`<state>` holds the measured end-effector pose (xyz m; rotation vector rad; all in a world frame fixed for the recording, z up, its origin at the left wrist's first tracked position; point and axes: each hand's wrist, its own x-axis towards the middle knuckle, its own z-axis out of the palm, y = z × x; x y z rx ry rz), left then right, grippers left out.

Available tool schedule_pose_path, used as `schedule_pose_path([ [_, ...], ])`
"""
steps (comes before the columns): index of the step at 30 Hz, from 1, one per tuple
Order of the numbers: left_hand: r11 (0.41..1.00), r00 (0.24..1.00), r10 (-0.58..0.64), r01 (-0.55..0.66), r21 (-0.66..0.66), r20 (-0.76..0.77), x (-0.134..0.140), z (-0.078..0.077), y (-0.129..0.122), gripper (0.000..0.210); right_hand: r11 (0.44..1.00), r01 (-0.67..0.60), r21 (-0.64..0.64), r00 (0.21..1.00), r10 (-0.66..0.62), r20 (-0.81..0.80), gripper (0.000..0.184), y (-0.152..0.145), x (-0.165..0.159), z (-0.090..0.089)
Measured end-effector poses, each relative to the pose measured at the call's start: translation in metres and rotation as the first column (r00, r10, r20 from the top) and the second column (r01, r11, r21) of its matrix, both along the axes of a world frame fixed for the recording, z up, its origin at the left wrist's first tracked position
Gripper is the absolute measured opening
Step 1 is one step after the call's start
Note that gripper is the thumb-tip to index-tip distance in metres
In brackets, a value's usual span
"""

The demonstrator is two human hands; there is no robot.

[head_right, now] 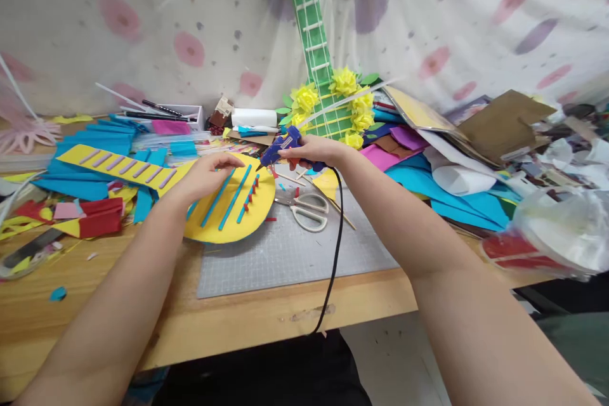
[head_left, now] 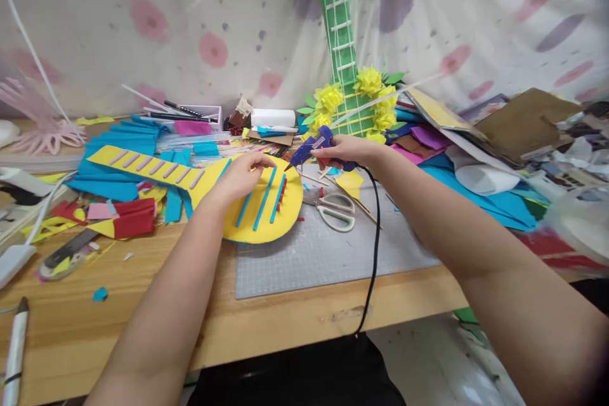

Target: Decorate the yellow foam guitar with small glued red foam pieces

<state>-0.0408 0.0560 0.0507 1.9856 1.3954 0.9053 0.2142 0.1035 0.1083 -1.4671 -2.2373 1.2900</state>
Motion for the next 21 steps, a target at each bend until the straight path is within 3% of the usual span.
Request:
schedule_pose_path([
  [5,0.999,0.996,-0.043,0.044,0.009,-0.082,-0.002,0.006,0.005,0.032,0.991,-0.109,-0.077,0.989,0.116,0.088,0.045,0.020,-0.007,0.007],
  [12,0.979,0.936,-0.203,0.203,-0.029,-0.287,-0.005,0.019,-0.006,0.053,0.981,-0.136,-0.142,0.975,0.157,0.154,0.044,0.028,-0.008,0.015],
  [21,0.955,0.862,-0.283,0.295,-0.038,-0.420,0.004,0.005,-0.002,0.057,0.972,-0.134,-0.193,0.965,0.172,0.198,0.041,0.036,-0.008,0.009],
])
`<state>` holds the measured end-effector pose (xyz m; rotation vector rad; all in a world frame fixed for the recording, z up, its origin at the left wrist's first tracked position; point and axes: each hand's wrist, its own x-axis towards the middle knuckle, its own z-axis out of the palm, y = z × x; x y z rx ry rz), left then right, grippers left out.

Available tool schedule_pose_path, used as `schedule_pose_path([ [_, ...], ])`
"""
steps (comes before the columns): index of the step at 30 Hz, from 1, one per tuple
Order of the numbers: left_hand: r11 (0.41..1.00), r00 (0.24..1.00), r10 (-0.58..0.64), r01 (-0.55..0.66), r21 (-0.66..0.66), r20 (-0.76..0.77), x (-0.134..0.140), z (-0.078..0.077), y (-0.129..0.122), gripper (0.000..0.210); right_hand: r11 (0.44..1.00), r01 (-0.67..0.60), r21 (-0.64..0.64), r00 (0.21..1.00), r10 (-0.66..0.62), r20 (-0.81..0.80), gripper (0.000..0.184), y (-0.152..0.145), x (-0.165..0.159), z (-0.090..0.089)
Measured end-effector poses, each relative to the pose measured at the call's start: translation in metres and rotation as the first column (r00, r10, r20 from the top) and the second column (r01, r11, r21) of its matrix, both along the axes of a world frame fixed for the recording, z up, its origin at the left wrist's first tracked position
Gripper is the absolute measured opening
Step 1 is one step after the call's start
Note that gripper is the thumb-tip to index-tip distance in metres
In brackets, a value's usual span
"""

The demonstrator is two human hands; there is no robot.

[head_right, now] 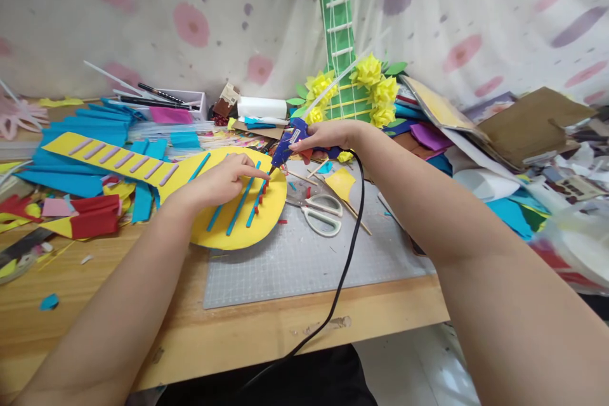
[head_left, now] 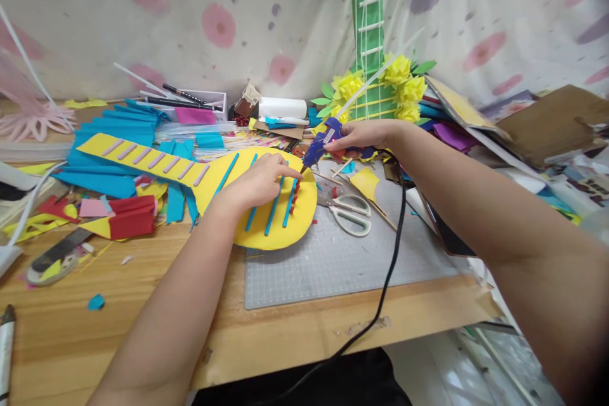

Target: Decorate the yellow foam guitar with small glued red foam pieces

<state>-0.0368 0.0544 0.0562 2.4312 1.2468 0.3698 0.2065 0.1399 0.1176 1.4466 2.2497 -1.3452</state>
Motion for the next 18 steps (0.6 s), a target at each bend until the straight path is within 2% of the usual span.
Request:
schedule_pose_path([
  [6,0.999,0.999,-0.037,0.037,0.011,0.004,0.0028,-0.0006,0.0001,0.060,1.000,-0.002,-0.015,1.000,0.002,0.026,0.042,-0.0002,-0.0048,0.0012],
  [18,1.000,0.999,-0.021,0.021,0.000,-0.036,0.0033,0.0019,0.0016,0.059,0.995,-0.091,-0.028,0.995,0.092,0.050,0.045,0.0036,-0.0062,0.0002],
])
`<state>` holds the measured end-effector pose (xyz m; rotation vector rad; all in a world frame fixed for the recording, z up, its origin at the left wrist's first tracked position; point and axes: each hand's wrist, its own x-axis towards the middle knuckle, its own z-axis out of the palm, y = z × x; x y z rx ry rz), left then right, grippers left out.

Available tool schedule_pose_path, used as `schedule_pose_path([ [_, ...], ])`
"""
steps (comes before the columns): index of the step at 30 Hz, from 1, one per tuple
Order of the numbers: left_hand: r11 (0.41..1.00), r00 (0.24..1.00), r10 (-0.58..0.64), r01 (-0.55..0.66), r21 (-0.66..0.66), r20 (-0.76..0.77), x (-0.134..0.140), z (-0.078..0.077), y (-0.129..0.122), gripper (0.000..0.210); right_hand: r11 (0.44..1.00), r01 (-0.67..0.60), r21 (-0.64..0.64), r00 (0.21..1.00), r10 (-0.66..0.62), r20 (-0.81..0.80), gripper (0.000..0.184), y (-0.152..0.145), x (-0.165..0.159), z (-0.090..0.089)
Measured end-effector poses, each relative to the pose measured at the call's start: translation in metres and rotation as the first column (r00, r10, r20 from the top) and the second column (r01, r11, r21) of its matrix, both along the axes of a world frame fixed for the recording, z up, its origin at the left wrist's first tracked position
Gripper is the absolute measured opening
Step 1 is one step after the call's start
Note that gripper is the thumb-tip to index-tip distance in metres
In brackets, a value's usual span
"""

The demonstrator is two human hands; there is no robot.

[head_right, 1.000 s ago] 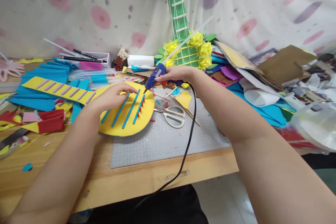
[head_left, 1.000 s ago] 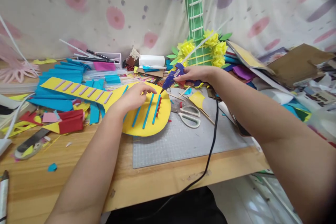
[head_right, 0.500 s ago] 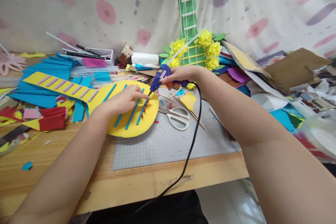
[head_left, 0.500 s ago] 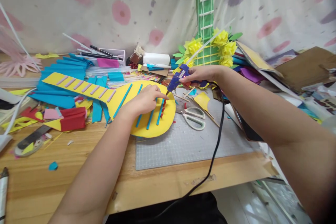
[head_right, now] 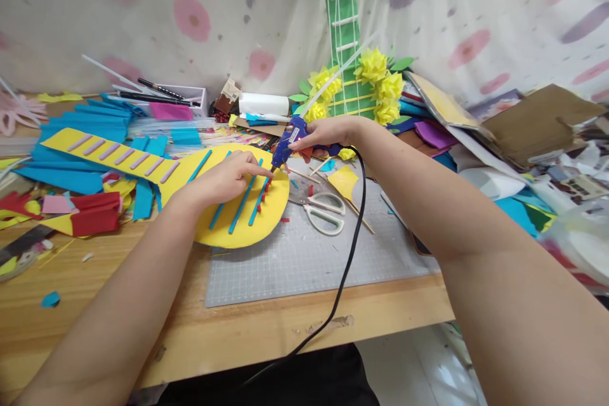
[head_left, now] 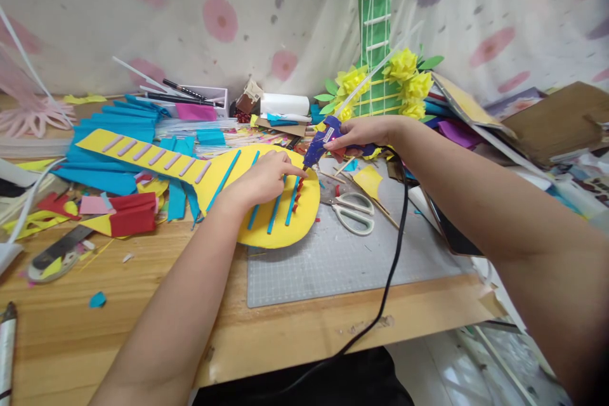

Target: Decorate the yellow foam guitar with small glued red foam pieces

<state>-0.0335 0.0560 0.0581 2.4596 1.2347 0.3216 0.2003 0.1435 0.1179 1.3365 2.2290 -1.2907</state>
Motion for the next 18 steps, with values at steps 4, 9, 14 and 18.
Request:
schedule_pose_path([
  [4,1.000,1.000,-0.006,0.006,0.013,-0.002,-0.001,-0.002,0.001,0.059,1.000,-0.021,-0.004,1.000,0.021,0.014,0.045,0.001,-0.004,0.000],
  [9,0.999,0.999,-0.038,0.038,0.025,0.006,0.001,-0.005,0.001,0.058,0.999,-0.034,-0.019,0.999,0.035,0.025,0.045,0.002,-0.007,0.002],
  [14,0.998,0.998,-0.051,0.050,0.026,0.022,0.002,-0.003,0.001,0.058,1.000,-0.006,-0.005,0.999,0.007,0.035,0.043,0.002,-0.008,0.004],
  [18,0.998,1.000,-0.011,0.010,0.054,0.029,-0.002,0.001,0.000,0.058,1.000,-0.001,0.004,0.999,0.000,0.039,0.043,0.002,-0.011,0.006],
])
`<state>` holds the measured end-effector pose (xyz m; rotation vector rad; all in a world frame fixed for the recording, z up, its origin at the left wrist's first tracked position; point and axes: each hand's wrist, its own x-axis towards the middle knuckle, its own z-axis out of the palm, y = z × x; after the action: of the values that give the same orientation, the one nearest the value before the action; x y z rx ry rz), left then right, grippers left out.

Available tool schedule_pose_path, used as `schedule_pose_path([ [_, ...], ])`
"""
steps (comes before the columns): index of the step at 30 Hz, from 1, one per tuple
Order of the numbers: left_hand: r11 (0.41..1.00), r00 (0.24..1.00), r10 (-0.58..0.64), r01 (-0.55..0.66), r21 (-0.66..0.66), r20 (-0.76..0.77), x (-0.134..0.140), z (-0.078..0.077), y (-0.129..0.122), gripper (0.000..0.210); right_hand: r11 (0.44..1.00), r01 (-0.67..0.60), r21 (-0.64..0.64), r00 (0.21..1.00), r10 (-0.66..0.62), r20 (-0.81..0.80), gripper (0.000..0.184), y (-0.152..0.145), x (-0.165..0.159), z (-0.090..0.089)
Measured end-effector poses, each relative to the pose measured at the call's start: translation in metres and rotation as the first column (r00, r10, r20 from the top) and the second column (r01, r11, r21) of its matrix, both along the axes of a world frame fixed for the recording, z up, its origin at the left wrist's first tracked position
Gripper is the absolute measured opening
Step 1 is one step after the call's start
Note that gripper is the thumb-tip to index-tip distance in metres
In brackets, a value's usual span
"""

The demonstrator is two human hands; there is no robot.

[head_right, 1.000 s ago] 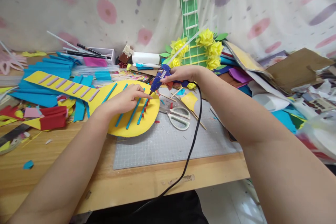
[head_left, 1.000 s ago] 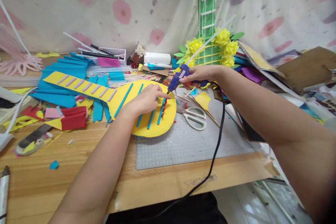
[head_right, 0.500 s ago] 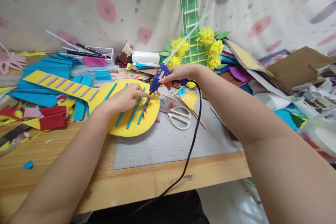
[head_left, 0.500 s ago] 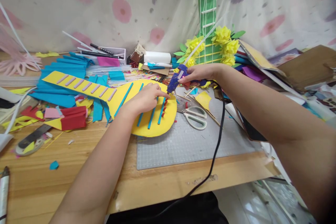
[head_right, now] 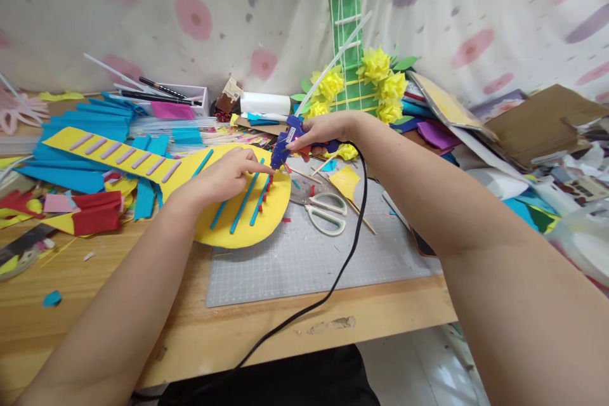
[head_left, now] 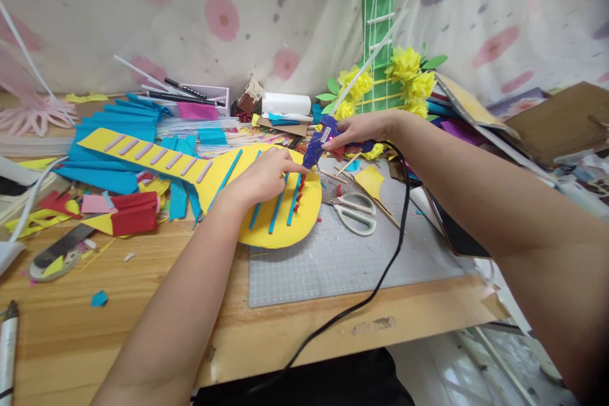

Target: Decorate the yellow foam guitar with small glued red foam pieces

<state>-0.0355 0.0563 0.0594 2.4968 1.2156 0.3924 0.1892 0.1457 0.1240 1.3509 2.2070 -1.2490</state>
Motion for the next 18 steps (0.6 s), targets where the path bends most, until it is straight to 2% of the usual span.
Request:
schedule_pose_path([
  [18,0.998,0.997,-0.038,0.041,0.038,-0.067,0.0029,-0.0006,-0.0011,0.054,1.000,0.005,0.017,0.998,-0.006,0.068,0.048,0.0021,-0.0092,0.0026],
])
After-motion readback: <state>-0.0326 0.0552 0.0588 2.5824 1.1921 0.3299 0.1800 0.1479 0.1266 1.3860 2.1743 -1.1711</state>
